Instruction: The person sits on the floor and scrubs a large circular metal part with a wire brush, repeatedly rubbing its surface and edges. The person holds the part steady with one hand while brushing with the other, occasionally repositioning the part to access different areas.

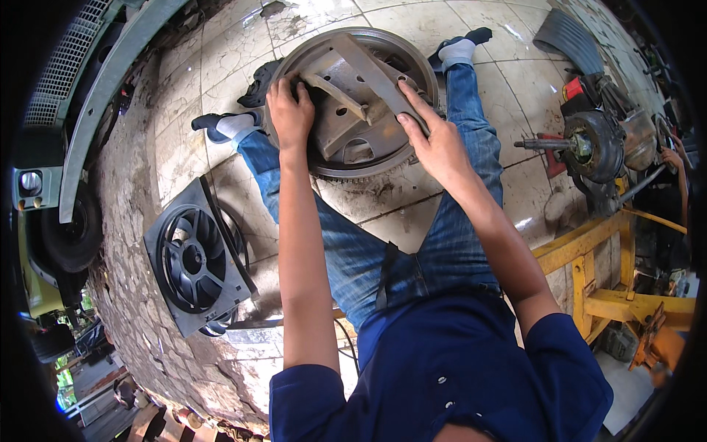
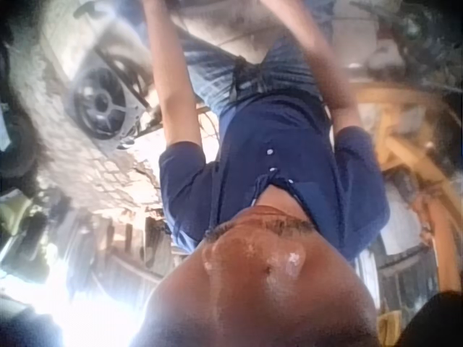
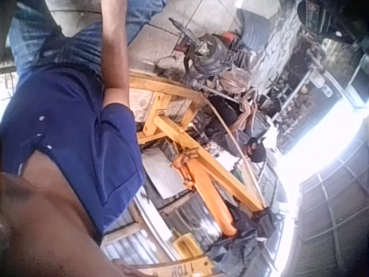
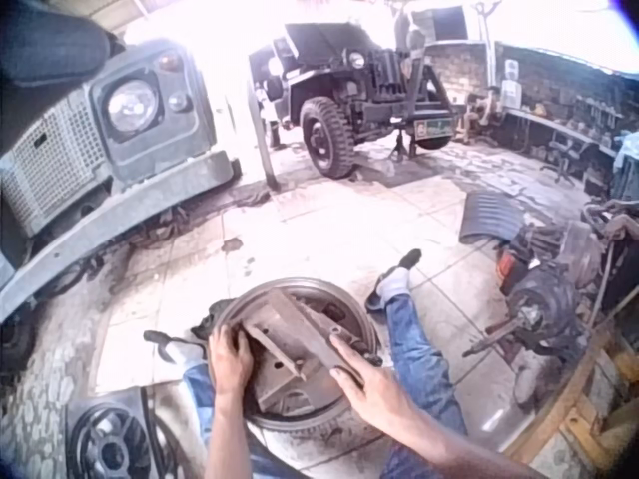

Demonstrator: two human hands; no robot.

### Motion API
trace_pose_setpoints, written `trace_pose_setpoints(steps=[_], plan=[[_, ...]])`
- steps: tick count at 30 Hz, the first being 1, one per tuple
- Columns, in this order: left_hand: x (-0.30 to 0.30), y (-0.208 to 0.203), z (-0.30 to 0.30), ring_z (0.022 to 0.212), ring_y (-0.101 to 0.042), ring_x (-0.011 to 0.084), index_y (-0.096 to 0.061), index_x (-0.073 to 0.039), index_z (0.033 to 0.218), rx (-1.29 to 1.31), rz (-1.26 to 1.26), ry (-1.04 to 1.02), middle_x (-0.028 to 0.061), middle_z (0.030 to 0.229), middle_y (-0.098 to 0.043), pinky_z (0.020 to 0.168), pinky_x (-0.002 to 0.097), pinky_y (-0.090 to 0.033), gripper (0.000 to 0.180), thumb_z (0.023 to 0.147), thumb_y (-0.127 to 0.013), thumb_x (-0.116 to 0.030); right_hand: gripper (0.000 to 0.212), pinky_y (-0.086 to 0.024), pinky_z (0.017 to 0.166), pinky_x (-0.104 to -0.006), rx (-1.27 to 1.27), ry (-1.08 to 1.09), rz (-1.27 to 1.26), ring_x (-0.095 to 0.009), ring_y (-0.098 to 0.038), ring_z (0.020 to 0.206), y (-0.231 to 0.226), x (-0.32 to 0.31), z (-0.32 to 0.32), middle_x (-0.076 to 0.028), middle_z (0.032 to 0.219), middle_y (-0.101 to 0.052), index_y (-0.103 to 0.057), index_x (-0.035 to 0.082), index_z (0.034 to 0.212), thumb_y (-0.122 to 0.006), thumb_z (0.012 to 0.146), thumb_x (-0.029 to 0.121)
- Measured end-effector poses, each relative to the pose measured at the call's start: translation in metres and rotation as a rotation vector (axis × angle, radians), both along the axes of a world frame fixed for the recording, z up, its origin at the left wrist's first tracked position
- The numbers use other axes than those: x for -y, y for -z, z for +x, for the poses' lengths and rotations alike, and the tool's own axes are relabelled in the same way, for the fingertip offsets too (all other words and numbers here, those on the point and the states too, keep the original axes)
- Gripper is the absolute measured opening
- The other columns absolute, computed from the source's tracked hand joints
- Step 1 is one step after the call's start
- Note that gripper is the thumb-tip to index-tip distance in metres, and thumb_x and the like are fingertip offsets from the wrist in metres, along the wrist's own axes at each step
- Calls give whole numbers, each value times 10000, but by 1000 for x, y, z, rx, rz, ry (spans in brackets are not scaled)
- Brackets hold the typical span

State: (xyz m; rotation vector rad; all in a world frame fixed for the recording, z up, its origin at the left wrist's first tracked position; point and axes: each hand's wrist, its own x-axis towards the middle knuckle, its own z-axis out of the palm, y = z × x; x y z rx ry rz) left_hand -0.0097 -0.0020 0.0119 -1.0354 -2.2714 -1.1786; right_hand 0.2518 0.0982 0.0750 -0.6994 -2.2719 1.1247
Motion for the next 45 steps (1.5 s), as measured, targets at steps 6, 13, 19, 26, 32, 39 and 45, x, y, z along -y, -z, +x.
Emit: trace_pose_setpoints(steps=[6, 13, 19, 26, 32, 39, 45], plan=[[-1, 2, -2, 1106, -574, 397, -660, -71, 1172, -39, 13, 10, 172, 1162, -646, 983, 460, -454, 268, 911, -618, -109, 524, -468, 553, -280, -55, -28, -493, -110, -562, 669, 0, -3, 0, -64, 784, -602, -425, 264, 1541, -584, 1042, 267], [0, -2, -1, 1094, -567, 402, -659, -48, 1154, -34, 15, 9, 183, 1155, -637, 978, 466, -455, 262, 901, -621, -101, 531, -369, 459, -214, -164, -59, -943, -62, -503, 643, -19, 8, -11, 5, 856, -536, -394, 214, 1561, -559, 1060, 276], [-3, 0, 1, 1129, -596, 373, -661, -109, 1205, -16, 23, 4, 152, 1201, -659, 1014, 445, -438, 282, 930, -602, -100, 530, -368, 458, -210, -222, -47, -918, -57, -509, 661, -13, 17, -9, 10, 894, -530, -393, 204, 1561, -544, 1066, 314], [0, 2, -2, 1134, -593, 374, -655, -103, 1214, -28, -20, -19, 160, 1184, -662, 1002, 456, -449, 288, 929, -608, -104, 519, -369, 468, -207, -201, -91, -907, -57, -509, 669, -11, 20, -10, 10, 934, -538, -414, 224, 1550, -551, 1061, 335], [0, -1, -1, 1071, -569, 401, -659, -59, 1151, -29, 5, 15, 183, 1131, -636, 958, 474, -455, 256, 903, -621, -107, 495, -363, 465, -199, -163, -72, -896, -50, -508, 662, -22, 18, -16, 14, 910, -537, -420, 230, 1547, -531, 1071, 310], [-2, -1, 1, 1072, -579, 390, -665, -68, 1158, -55, 23, 32, 174, 1117, -649, 962, 464, -451, 260, 903, -618, -93, 492, -356, 463, -197, -198, -79, -916, -46, -479, 598, -12, 29, -1, 32, 787, -520, -434, 230, 1539, -545, 1065, 299], [1, -2, -2, 1053, -585, 386, -667, -73, 1158, -50, 15, 34, 169, 1109, -652, 953, 462, -451, 263, 901, -616, -91, 495, -373, 458, -215, -172, -85, -903, -49, -491, 606, -23, 30, -21, 17, 797, -528, -432, 225, 1541, -543, 1065, 304]])
